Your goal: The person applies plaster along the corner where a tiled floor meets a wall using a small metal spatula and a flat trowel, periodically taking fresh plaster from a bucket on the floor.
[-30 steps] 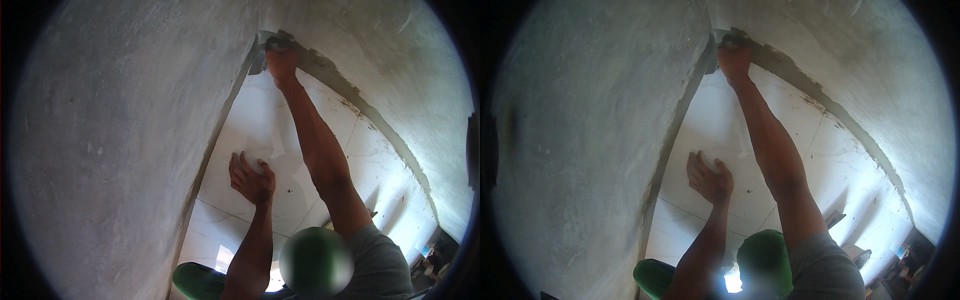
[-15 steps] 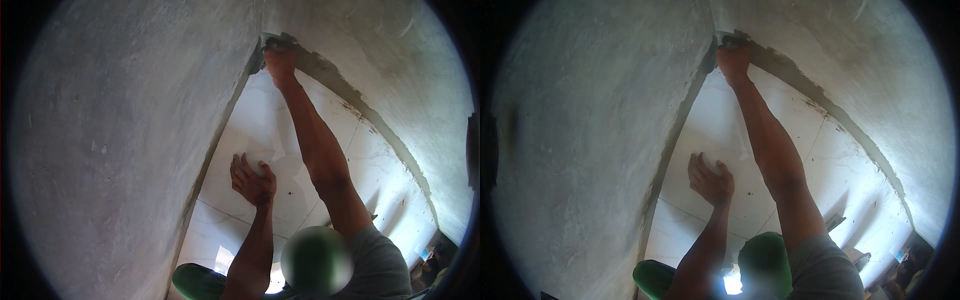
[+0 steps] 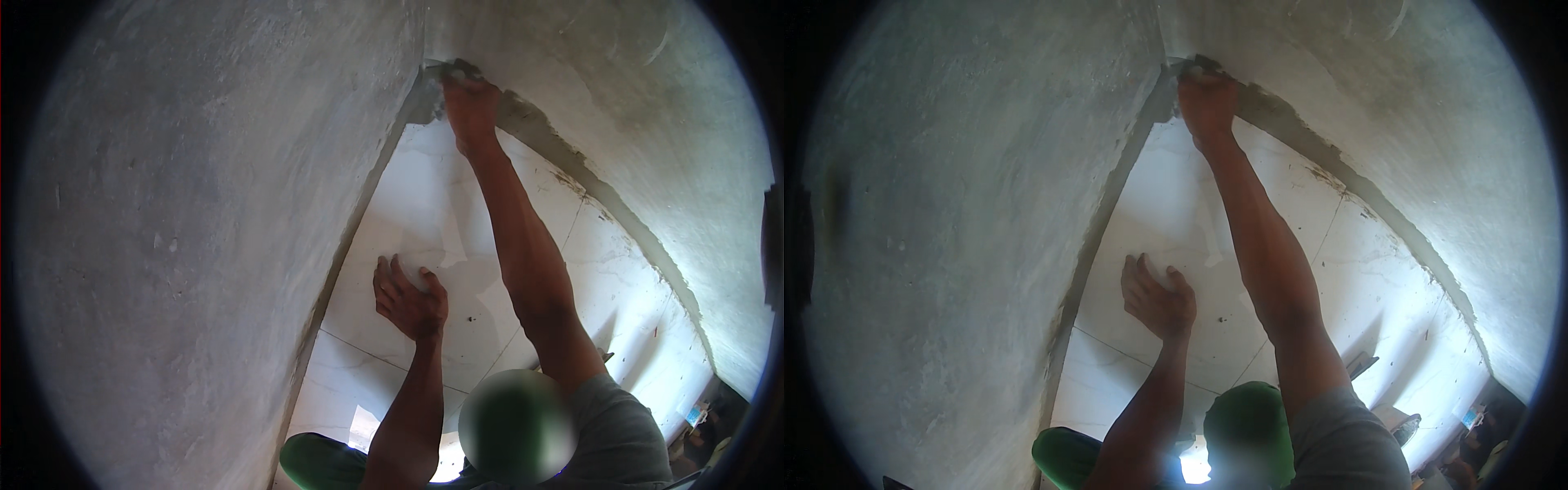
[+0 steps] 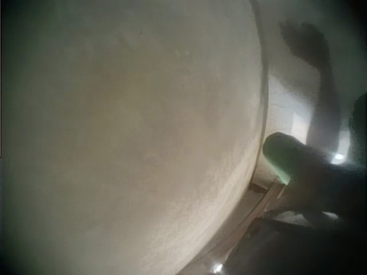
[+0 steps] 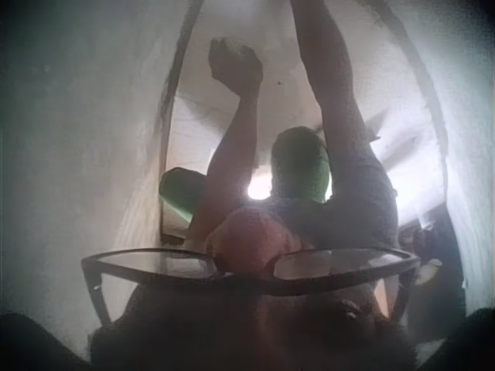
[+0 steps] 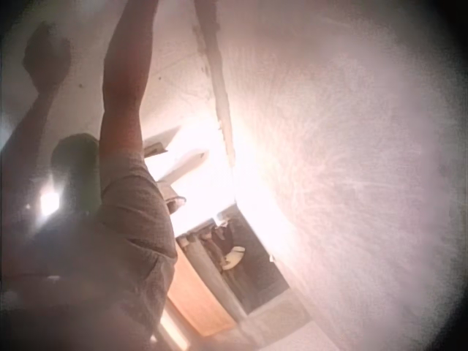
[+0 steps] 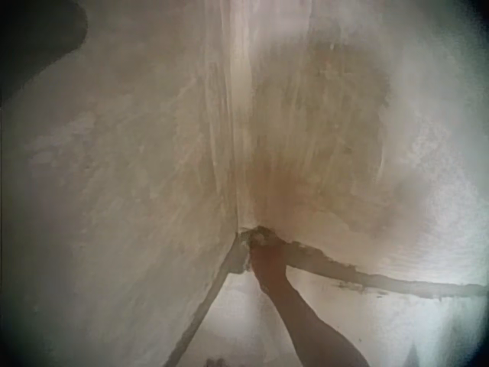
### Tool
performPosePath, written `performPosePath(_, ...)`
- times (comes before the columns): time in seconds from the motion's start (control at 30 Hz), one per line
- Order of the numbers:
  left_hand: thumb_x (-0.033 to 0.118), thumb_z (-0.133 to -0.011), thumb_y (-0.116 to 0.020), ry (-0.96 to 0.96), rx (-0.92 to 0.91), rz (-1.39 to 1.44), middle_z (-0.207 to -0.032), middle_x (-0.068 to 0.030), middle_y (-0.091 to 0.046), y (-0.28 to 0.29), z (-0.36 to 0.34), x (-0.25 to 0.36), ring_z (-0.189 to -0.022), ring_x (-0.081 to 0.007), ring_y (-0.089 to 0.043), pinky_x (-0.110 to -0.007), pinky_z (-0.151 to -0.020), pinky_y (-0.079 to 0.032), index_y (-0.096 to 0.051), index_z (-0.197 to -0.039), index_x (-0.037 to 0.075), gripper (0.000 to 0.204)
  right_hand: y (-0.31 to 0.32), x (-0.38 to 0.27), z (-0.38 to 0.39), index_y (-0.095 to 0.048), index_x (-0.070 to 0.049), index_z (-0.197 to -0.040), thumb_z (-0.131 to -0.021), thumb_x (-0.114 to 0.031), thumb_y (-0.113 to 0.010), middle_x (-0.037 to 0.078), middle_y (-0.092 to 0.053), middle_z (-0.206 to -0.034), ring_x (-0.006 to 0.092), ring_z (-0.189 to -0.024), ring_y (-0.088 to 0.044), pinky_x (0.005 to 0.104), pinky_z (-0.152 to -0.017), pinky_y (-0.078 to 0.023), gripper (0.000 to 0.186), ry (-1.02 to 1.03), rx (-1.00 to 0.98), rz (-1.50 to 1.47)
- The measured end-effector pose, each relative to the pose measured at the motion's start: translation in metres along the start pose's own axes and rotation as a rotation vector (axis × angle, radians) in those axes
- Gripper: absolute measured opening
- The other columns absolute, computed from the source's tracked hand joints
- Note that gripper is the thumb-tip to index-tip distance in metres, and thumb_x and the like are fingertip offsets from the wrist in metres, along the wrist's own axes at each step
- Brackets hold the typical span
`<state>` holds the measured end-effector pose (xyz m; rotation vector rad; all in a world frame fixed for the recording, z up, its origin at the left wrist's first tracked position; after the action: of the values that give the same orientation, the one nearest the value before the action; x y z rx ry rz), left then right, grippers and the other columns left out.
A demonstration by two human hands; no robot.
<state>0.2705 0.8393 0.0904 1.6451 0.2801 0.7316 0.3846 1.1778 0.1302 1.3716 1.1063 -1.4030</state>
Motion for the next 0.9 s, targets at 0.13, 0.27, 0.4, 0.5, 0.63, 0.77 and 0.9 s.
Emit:
performPosePath(0.13,0.039,-0.101,-0.054,-0.007,0.004,-0.004,-0.157,-0.0185,-0.049,0.001,0.0,0.004,-0.146,-0.0384,-0.045,-0.057,-0.112,-0.039,-0.052,-0.147,0.005,0.057,0.011,0.019,0.002,-0.064,-0.004,-0.065,-0.089,-0.016,-0.078,-0.006,-0.053,-0.065,0.0069,-0.063,-0.044,0.0343,-0.054,-0.034,0.031,-0.03,0.097,0.018)
performPosePath(0.27,0.039,-0.101,-0.055,0.015,-0.01,0.029,-0.157,-0.018,-0.049,0.0,-0.001,0.004,-0.147,-0.0377,-0.045,-0.057,-0.112,-0.039,-0.052,-0.147,0.005,0.057,0.005,0.028,-0.002,-0.062,-0.007,-0.063,-0.089,-0.016,-0.079,-0.007,-0.05,-0.065,0.0064,-0.062,-0.04,0.0337,-0.055,-0.032,0.032,-0.101,0.032,0.035)
performPosePath(0.4,0.038,-0.101,-0.055,0.022,-0.006,-0.007,-0.157,-0.018,-0.049,0.003,-0.002,-0.007,-0.147,-0.0379,-0.045,-0.057,-0.112,-0.039,-0.052,-0.146,0.006,0.056,-0.001,-0.013,0.026,-0.059,-0.009,-0.065,-0.088,-0.015,-0.079,-0.007,-0.048,-0.066,0.0067,-0.063,-0.039,0.0338,-0.055,-0.032,0.031,-0.092,0.02,-0.157)
performPosePath(0.5,0.037,-0.101,-0.055,0.019,-0.022,0.012,-0.157,-0.0182,-0.049,0.001,0.0,0.002,-0.148,-0.0382,-0.044,-0.058,-0.112,-0.039,-0.052,-0.146,0.006,0.055,0.021,0.022,0.014,-0.059,-0.01,-0.066,-0.087,-0.013,-0.078,-0.006,-0.048,-0.069,0.0072,-0.064,-0.04,0.0335,-0.055,-0.032,0.028,-0.172,0.022,-0.087)
performPosePath(0.63,0.038,-0.101,-0.054,0.0,0.002,0.028,-0.156,-0.0189,-0.049,0.001,-0.001,0.005,-0.146,-0.0391,-0.046,-0.059,-0.112,-0.039,-0.052,-0.146,0.006,0.055,0.021,0.057,0.0,-0.059,-0.011,-0.067,-0.085,-0.011,-0.077,-0.006,-0.049,-0.07,0.0075,-0.065,-0.042,0.0335,-0.056,-0.033,0.025,-0.14,0.038,-0.113)
performPosePath(0.77,0.039,-0.102,-0.053,-0.007,0.011,0.027,-0.155,-0.0193,-0.05,0.001,-0.001,0.004,-0.145,-0.0395,-0.047,-0.059,-0.111,-0.04,-0.052,-0.146,0.006,0.056,0.012,0.082,-0.007,-0.06,-0.011,-0.069,-0.084,-0.011,-0.077,-0.006,-0.049,-0.071,0.008,-0.065,-0.042,0.0342,-0.057,-0.034,0.023,-0.207,0.068,-0.068)
performPosePath(0.9,0.04,-0.102,-0.053,-0.009,0.016,0.009,-0.156,-0.019,-0.05,0.001,0.0,0.002,-0.145,-0.0392,-0.047,-0.059,-0.11,-0.041,-0.052,-0.146,0.006,0.055,0.002,0.09,-0.008,-0.061,-0.011,-0.069,-0.084,-0.011,-0.077,-0.007,-0.049,-0.071,0.0081,-0.065,-0.042,0.0339,-0.057,-0.033,0.022,-0.286,-0.004,-0.102)
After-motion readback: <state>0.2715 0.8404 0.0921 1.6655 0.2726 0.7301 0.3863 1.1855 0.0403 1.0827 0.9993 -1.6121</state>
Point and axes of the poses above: each hand's wrist, its own z-axis away from the middle knuckle, its own y-axis out of the back of the hand, x = y × z, the point moved 8 cm from there along -z, towards the middle knuckle
